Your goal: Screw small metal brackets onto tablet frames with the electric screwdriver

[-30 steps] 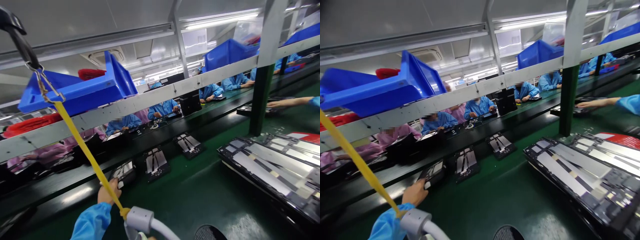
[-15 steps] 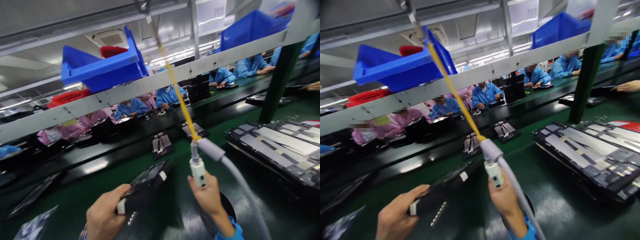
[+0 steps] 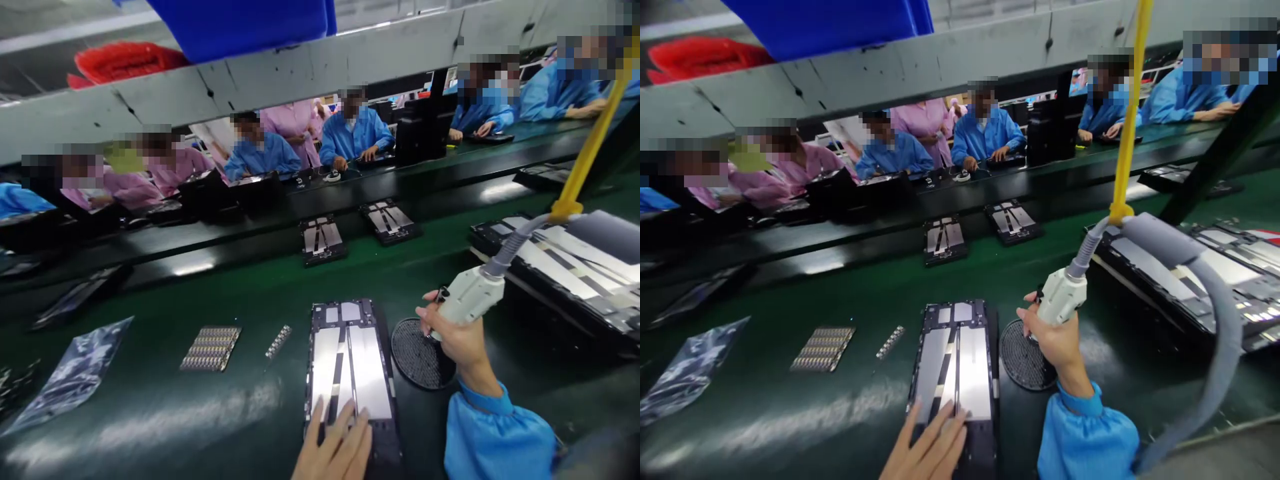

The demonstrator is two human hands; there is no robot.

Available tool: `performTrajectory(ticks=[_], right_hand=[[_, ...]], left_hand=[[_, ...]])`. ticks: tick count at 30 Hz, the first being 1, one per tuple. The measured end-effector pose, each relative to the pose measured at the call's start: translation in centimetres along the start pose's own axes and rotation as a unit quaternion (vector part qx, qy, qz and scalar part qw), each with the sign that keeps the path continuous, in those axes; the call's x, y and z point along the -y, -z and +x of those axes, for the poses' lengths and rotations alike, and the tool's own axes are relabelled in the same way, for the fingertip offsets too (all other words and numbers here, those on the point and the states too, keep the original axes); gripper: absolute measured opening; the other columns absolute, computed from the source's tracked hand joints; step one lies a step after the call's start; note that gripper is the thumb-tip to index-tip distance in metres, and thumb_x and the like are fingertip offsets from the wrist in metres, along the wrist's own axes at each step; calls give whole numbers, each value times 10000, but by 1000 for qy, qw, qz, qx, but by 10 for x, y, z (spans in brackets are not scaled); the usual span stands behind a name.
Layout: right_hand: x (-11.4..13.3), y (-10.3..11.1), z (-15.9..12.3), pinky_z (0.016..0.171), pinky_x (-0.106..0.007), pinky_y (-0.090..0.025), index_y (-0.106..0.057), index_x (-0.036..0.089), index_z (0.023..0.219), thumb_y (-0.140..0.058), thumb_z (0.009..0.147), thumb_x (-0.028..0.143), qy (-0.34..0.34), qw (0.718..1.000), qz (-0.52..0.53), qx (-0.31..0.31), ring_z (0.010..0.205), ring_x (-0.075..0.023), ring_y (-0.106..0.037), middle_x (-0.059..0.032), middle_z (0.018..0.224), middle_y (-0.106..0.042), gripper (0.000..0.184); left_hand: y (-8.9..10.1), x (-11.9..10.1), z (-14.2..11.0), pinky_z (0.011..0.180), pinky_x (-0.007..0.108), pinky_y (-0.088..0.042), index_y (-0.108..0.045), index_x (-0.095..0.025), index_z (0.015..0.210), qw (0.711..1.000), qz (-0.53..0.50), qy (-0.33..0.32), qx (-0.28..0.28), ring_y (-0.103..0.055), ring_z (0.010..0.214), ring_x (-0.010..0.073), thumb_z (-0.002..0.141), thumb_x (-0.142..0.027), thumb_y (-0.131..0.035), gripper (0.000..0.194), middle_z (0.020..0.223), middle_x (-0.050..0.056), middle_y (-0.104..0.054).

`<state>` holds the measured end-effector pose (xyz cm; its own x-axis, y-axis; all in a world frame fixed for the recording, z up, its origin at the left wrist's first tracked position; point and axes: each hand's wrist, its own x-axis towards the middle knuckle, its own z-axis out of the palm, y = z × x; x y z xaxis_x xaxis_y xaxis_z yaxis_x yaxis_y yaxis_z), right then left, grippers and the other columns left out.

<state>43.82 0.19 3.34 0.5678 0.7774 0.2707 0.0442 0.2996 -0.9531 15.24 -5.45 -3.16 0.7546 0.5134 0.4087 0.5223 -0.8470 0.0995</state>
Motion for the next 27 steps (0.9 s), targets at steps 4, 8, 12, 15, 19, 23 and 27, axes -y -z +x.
performTrajectory(ticks=[4, 8, 12, 15, 19, 23, 27], right_hand=[[-13, -6, -3, 454, -269, -443, -580, 175, 884, -754, 694, 238, 9, 1000, 22, -9, 383, -130, -507, 55, 465, -566, 265], [-19, -8, -4, 584, -305, -485, -621, 171, 901, -736, 712, 236, 13, 1000, -13, -4, 431, -129, -526, 58, 468, -566, 231], [-22, -9, -5, 568, -310, -464, -631, 172, 914, -724, 712, 247, -6, 999, -41, 0, 432, -133, -516, 59, 470, -564, 235], [-25, -9, -4, 624, -332, -483, -628, 176, 836, -724, 714, 249, -4, 998, -57, 4, 459, -143, -537, 49, 473, -569, 171], [-26, -11, -3, 576, -332, -479, -618, 175, 829, -721, 711, 254, -6, 999, -53, 12, 436, -154, -538, 48, 461, -562, 175], [-24, -14, -3, 560, -343, -493, -593, 193, 753, -724, 696, 261, -1, 999, -52, 13, 425, -163, -536, 46, 449, -547, 159], [-23, -14, -1, 696, -394, -537, -543, 219, 564, -718, 699, 268, 19, 997, -72, 24, 521, -196, -603, 19, 440, -537, 226]], left_hand=[[-15, -8, 40, 1180, 615, -34, -622, -174, 1217, 991, 76, -100, -48, -492, 1309, 280, 943, -185, -481, 308, 1330, 84, -607], [-30, -18, 57, 1198, 590, -36, -664, -161, 1091, 985, 99, -102, -97, -460, 1327, 272, 912, -279, -548, 244, 1330, 75, -611], [-45, -34, 59, 1203, 534, -174, -687, -128, 1052, 985, 66, -64, -148, -517, 1269, 315, 857, -580, -529, 516, 1216, 127, -675], [-47, -44, 67, 1171, 522, -268, -689, -127, 1052, 987, 39, -12, -158, -599, 1167, 318, 841, -621, -528, 561, 1166, 129, -699], [-32, -42, 79, 1119, 480, -365, -680, -117, 1021, 973, -23, 2, -228, -659, 1075, 265, 959, -466, -417, 442, 1057, 107, -739], [-1, -23, 72, 935, 294, -521, -644, -132, 1070, 964, -139, -40, -224, -711, 781, 125, 946, -105, -420, 257, 836, 52, -758], [30, 5, 53, 896, 279, -540, -620, -161, 1164, 964, -177, 67, -187, -709, 784, 137, 907, -84, -519, 287, 904, 55, -759]])
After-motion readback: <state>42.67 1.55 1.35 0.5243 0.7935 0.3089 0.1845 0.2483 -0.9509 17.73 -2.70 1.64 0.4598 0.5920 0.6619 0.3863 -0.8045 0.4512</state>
